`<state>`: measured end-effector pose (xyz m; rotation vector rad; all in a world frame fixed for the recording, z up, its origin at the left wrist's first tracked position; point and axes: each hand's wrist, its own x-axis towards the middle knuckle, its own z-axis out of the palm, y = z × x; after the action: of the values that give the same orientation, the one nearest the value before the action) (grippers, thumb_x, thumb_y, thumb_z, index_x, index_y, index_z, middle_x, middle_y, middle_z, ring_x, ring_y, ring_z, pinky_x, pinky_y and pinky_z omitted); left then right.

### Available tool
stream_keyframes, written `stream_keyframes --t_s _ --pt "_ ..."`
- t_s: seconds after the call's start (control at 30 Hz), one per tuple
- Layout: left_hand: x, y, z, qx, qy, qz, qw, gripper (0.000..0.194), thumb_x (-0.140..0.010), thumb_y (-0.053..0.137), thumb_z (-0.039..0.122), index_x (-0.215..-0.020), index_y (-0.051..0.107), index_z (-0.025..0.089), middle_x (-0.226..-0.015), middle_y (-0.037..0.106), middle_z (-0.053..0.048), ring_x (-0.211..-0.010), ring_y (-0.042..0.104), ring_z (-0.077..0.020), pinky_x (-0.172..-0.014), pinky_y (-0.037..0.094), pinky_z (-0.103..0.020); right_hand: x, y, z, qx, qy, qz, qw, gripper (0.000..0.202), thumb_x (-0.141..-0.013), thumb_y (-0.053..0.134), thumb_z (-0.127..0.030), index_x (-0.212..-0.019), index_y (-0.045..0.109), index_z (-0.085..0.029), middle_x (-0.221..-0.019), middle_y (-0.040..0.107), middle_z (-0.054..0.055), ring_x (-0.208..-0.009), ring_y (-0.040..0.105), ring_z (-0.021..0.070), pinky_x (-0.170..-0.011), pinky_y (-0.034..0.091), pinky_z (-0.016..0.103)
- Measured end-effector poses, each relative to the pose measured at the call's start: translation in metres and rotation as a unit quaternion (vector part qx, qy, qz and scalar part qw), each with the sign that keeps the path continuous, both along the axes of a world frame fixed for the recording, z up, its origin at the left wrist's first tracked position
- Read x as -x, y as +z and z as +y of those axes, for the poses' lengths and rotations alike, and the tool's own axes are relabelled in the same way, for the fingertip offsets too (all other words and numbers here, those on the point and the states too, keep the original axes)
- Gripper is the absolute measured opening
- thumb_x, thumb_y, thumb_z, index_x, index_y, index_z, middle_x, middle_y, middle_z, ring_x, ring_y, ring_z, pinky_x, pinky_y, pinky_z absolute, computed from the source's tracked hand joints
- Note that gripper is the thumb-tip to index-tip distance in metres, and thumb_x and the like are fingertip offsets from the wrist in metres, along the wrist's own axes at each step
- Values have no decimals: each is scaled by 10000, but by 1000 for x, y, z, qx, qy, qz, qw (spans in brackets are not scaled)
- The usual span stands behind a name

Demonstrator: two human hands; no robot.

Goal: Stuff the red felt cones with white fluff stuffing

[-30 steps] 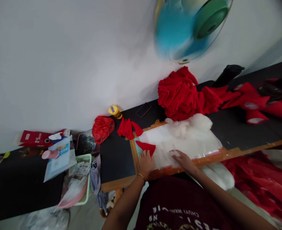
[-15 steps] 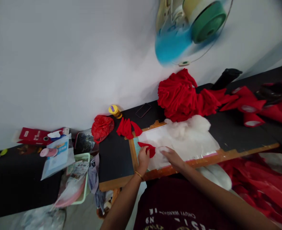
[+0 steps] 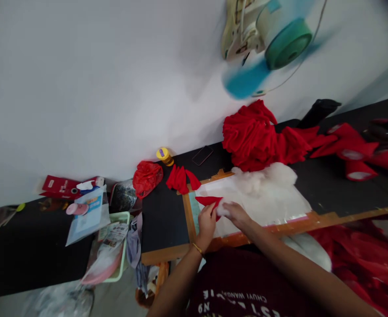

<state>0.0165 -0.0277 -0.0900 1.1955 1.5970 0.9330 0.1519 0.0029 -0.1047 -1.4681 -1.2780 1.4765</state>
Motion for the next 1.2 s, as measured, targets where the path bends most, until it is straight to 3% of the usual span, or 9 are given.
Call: stream_keyframes --t_s 0.13,0.33,0.43,0.53,0.6,0.7,0.8,0.97,1.2 --pt "4 15 3 -72 -28 52 996 348 -888 540 203 -1192 701 253 -1195 708 -86 -1105 631 -256 -1036 444 -419 13 9 -3 -21 -15 17 1000 258 -850 461 -336 -882 668 -186 -794 731 57 -727 674 218 -687 552 337" --pt "12 49 20 -156 -123 179 964 324 -970 455 293 -1165 708 240 -1051 734 -83 -996 650 -237 -932 505 -405 20 17 4 -124 38 19 991 40 -670 605 -185 -659 641 -197 -730 722 68 -720 654 223 -806 539 384" --pt "15 54 17 -178 -175 214 944 334 -969 466 307 -1210 692 256 -955 722 -85 -933 629 -253 -898 503 -424 26 21 11 -99 2 76 992 123 -748 558 -246 -698 658 -194 -702 725 66 -677 664 216 -729 560 369" --pt "17 55 4 -187 -175 191 947 344 -963 470 295 -1237 678 275 -948 699 -92 -946 608 -259 -914 485 -436 32 31 14 -57 -48 197 978 234 -821 514 -343 -854 686 -187 -816 759 80 -733 699 216 -725 577 362" --pt "18 61 -3 -189 -134 141 962 341 -943 512 307 -1245 668 274 -954 679 -89 -965 600 -252 -945 470 -433 37 44 14 -36 -68 257 963 256 -817 542 -385 -873 687 -182 -819 763 80 -714 704 216 -719 584 364" --pt "21 80 -2 -186 65 16 980 517 -875 635 351 -1372 535 248 -1057 639 -84 -1038 596 -223 -1012 442 -394 43 67 12 -38 -84 296 951 248 -809 592 -382 -907 696 -180 -842 767 71 -726 708 215 -741 587 358" --pt "25 108 18 -145 248 -166 943 635 -832 692 408 -1400 450 258 -1248 594 -95 -1148 590 -204 -1023 445 -340 52 87 13 -74 -68 294 951 225 -775 651 -346 -922 714 -188 -906 772 60 -814 715 225 -847 572 372" --pt "18 137 44 -69 238 -363 898 548 -742 785 386 -1220 602 191 -1181 686 -124 -1070 668 -255 -972 502 -384 71 98 16 -220 -41 121 967 269 -767 624 -271 -1011 709 -196 -1016 764 75 -917 709 258 -874 566 398" --pt "9 133 41 -80 276 -375 881 556 -727 778 207 -1255 602 201 -1222 687 -119 -1099 669 -254 -963 525 -358 81 94 17 -313 26 -10 949 315 -804 519 -173 -1080 667 -205 -1060 729 100 -988 685 261 -876 558 385"
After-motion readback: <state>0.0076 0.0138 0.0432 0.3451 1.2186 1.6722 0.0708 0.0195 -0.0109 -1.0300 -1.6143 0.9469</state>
